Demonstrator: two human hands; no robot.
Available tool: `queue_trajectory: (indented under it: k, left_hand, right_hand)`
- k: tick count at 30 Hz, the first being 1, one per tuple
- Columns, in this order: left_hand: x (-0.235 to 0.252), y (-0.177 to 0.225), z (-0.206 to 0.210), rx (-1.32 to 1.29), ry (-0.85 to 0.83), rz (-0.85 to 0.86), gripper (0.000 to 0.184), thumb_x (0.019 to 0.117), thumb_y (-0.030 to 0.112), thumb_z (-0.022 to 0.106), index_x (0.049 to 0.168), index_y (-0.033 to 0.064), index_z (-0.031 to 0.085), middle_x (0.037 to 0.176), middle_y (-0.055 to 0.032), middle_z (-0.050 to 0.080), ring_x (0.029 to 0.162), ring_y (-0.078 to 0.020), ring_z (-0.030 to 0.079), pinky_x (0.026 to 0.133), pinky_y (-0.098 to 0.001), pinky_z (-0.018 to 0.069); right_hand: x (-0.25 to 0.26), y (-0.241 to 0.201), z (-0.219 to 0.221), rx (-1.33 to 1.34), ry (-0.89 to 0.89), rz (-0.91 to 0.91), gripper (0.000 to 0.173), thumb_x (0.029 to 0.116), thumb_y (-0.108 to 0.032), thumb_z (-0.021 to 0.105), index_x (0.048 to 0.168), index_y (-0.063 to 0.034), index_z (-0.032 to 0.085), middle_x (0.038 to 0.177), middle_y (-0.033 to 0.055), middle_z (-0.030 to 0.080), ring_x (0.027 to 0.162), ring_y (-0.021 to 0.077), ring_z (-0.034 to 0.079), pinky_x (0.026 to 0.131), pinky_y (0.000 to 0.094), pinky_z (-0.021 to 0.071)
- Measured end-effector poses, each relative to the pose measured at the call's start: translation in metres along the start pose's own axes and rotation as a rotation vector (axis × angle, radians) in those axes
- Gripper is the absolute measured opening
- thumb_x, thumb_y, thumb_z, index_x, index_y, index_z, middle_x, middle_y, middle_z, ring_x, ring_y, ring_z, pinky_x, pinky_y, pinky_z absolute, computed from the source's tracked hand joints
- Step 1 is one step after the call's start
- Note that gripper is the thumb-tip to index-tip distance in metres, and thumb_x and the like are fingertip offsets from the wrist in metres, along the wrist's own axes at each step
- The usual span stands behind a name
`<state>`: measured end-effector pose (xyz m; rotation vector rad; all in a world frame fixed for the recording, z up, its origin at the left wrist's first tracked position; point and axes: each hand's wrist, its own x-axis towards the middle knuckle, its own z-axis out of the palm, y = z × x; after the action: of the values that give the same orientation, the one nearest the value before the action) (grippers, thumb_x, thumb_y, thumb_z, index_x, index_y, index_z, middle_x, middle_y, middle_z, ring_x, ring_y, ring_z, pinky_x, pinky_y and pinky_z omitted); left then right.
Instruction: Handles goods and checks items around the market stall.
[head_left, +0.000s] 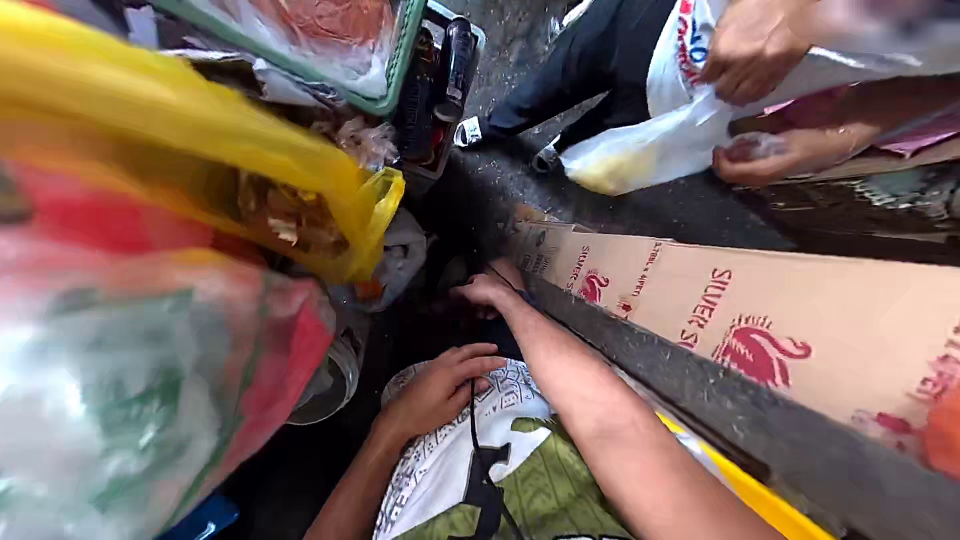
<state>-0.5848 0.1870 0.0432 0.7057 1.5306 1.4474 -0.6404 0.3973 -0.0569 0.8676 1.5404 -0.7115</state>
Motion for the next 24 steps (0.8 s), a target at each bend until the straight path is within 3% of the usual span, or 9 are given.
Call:
queue_trajectory:
  k: [3,6,8,10,12,15,19,21,24]
  left_hand:
    - [0.071,0.013,-0.019,-0.032,-0.072,0.056,0.037,0.1116,0.028,0.039,0.121,0.01,0.069,0.134,-0.0055,0.064,0.13,-0.0175,0.057,0.113,-0.0398,0.046]
    - [0.147,0.029,-0.043,0.029,-0.106,0.034,0.035,0.1118,0.028,0.037,0.112,0.0102,0.066,0.122,-0.004,0.066,0.119,-0.0165,0.06,0.105,-0.0366,0.0485]
    - [0.199,0.042,-0.057,0.056,-0.124,0.015,0.035,0.1121,0.03,0.037,0.111,0.0105,0.065,0.114,-0.0042,0.066,0.113,-0.0173,0.061,0.101,-0.0361,0.0493]
    - [0.256,0.057,-0.079,0.106,-0.107,0.001,0.035,0.1118,0.031,0.038,0.109,0.0108,0.065,0.11,-0.0046,0.065,0.11,-0.0183,0.061,0.1,-0.0368,0.0503]
    - [0.315,0.077,-0.097,0.176,-0.094,0.012,0.034,0.1112,0.03,0.038,0.109,0.0098,0.065,0.11,-0.0064,0.066,0.109,-0.0208,0.062,0.099,-0.0388,0.0505]
    - [0.38,0.112,-0.109,0.21,-0.138,0.08,0.032,0.1111,0.028,0.04,0.11,0.0085,0.065,0.108,-0.0082,0.066,0.107,-0.0233,0.063,0.098,-0.0405,0.0515]
    - [0.445,0.152,-0.146,0.253,-0.159,0.17,0.033,0.1104,0.03,0.042,0.109,0.0079,0.066,0.106,-0.0084,0.066,0.107,-0.0243,0.063,0.098,-0.0408,0.0504]
    - [0.471,0.173,-0.172,0.289,-0.129,0.208,0.037,0.1102,0.035,0.042,0.107,0.0073,0.066,0.104,-0.0092,0.066,0.104,-0.0256,0.063,0.095,-0.0421,0.0512]
    - [0.498,0.212,-0.211,0.33,-0.094,0.257,0.038,0.1103,0.035,0.043,0.106,0.0047,0.066,0.101,-0.0119,0.067,0.102,-0.0277,0.066,0.092,-0.0446,0.0541]
  right_hand:
    - [0.017,-0.018,-0.04,0.136,-0.16,0.051,0.072,0.0927,-0.057,0.068,0.145,-0.0115,0.051,0.112,0.0201,0.071,0.09,0.0341,0.072,0.079,0.0525,0.0606]
    - [0.047,-0.036,-0.095,0.138,-0.293,0.05,0.045,0.1008,-0.032,0.063,0.137,-0.0079,0.055,0.098,0.0128,0.072,0.075,0.0216,0.07,0.067,0.0388,0.0597]
    - [0.062,-0.045,-0.137,0.079,-0.315,0.033,0.032,0.1023,-0.024,0.056,0.13,-0.0065,0.058,0.091,0.0083,0.07,0.064,0.0146,0.063,0.058,0.0313,0.0536]
    - [0.067,-0.062,-0.19,0.136,-0.313,0.015,0.033,0.1048,-0.033,0.052,0.124,-0.0075,0.061,0.088,0.0057,0.069,0.062,0.0124,0.06,0.055,0.0292,0.0498]
    - [0.058,-0.087,-0.259,0.285,-0.333,0.025,0.046,0.1069,-0.046,0.048,0.128,-0.0067,0.06,0.093,0.008,0.071,0.07,0.0161,0.065,0.061,0.0324,0.0537]
    - [0.037,-0.114,-0.342,0.393,-0.352,-0.052,0.056,0.1064,-0.054,0.046,0.126,-0.0031,0.058,0.088,0.011,0.072,0.066,0.0196,0.069,0.057,0.0349,0.0585]
    - [0.012,-0.159,-0.429,0.38,-0.144,-0.223,0.028,0.1058,-0.027,0.054,0.124,-0.0078,0.062,0.074,0.0009,0.055,0.049,0.0068,0.044,0.044,0.0218,0.0403]
    - [0.0,-0.182,-0.469,0.403,-0.02,-0.238,0.028,0.1075,-0.03,0.051,0.124,-0.0111,0.064,0.071,-0.0016,0.048,0.047,0.0062,0.037,0.042,0.0219,0.0348]
    - [-0.002,-0.208,-0.523,0.324,0.098,-0.223,0.025,0.1052,-0.028,0.053,0.117,-0.0116,0.067,0.066,-0.004,0.044,0.047,0.0067,0.035,0.044,0.0239,0.0334]
